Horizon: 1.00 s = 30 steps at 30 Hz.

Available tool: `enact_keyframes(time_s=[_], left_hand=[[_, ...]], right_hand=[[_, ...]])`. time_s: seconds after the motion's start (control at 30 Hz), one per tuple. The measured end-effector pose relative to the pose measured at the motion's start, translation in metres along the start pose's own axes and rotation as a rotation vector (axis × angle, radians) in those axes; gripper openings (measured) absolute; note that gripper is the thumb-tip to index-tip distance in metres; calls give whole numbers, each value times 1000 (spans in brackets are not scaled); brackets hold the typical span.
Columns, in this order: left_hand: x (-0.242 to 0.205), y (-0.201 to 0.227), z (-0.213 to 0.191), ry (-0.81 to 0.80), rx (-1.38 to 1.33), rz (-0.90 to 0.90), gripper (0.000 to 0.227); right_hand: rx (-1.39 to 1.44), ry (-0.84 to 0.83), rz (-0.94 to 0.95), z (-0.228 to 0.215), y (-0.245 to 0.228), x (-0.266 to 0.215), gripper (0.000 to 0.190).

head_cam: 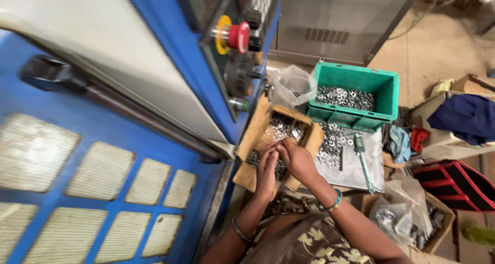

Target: The person sorts small metal washers by hand from a wooden tray into a green plastic bin. The person also opens and closes the door of a nearby industrial machine during the task.

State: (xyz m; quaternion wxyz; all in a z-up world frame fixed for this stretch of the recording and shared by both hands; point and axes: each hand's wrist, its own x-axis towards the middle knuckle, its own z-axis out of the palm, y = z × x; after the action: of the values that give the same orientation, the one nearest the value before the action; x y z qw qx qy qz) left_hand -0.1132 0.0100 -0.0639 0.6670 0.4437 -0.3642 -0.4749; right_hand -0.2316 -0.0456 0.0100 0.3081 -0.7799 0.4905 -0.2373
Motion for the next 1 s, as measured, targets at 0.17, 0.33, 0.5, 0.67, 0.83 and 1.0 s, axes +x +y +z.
enact_keyframes(time_s=[0.17,0.33,0.5,0.67,0.83,1.0], left_hand=[[6,-9,23,-4,208,18,39],[27,-15,30,83,45,-113,44],[31,-17,44,105,73,-49,47],[29,-24,59,157,152,16,46],[40,-40,65,249,-128,-207,46],[41,-49,89,109,181,2,43]], right_hand=[[0,-25,86,-23,20,14,25],[362,-64,-285,-50,24,32,30],[192,-104,-192,-55,36,45,20],[58,-229,-16,-63,46,50,20],[424,-150,-355,-78,61,49,27],[284,-198,-148,-81,94,48,24]])
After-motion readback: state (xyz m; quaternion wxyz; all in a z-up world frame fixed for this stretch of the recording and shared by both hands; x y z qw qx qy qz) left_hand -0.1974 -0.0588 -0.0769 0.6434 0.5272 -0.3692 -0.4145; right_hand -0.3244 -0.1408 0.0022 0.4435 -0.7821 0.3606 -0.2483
